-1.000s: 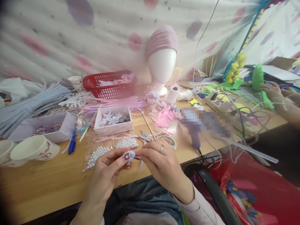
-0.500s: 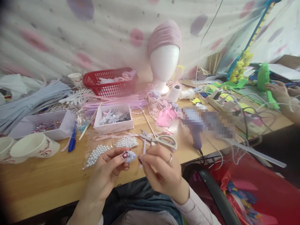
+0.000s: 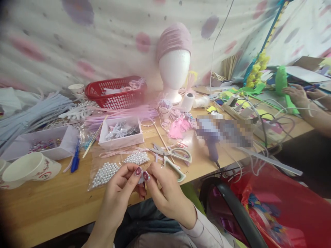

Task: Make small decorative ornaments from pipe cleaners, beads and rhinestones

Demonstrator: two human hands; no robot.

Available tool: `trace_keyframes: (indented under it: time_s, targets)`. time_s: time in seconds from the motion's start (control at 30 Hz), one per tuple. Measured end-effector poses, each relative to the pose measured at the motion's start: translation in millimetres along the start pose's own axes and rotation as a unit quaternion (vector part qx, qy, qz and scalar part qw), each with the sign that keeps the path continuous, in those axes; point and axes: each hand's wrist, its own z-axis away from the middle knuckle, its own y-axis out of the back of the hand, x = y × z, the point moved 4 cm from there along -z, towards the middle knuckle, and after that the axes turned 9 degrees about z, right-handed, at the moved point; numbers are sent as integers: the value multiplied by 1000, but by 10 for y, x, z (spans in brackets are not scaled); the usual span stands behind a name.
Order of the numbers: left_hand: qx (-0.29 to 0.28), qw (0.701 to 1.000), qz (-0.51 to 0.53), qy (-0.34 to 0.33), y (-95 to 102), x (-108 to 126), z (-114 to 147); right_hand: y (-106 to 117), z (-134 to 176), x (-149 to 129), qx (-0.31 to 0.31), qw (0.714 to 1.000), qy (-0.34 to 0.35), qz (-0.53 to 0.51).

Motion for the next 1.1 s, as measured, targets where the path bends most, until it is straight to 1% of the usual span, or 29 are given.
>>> trace_keyframes:
  time_s: [0.17,0.23,0.33,0.4,0.47,0.6,0.67,0.77,0.83,0.9,0.97,1.03,1.1]
  targets:
    - [14,997,59,49,10,-70,-29,-25,37,53,-7,998,-25,-49]
    - [10,998,47,34,12,-59,-30,-26,26,54,-34,995,-44,-82]
    - [4,1000,-14,-18,7,-10,-14,-12,4,27,-79,986,-63,-129]
    - [5,998,-51,-45,-7,21,9,11,0,9,-83,984,-64,-147]
    - [10,996,-59,-58,-26,42,33,20,10,7,-79,977,-70,-185]
    - [0,999,-33,-35,-66,30,47,-14,50,40,-79,946,-98,-299]
    - [-3,999,-23,-22,-62,14,32,-22,64,61,-77,942,-104,-310]
    - [-6,1000,-15,-15,-27,-1,-1,-19,82,89,-93,948,-103,-288]
    - [-13,1000,-21,-12,-4,-6,-19,4,89,97,-97,963,-81,-239]
    - [-17,999,-31,-8,12,-6,-28,53,85,80,-71,987,-26,-139]
    - [-12,999,-39,-8,24,1,-30,101,78,40,-30,999,39,-19]
    - [-6,999,-47,-11,27,13,-26,124,71,-8,-6,994,92,65]
    - [-6,998,-55,-13,22,25,-23,131,63,-46,1,986,127,109]
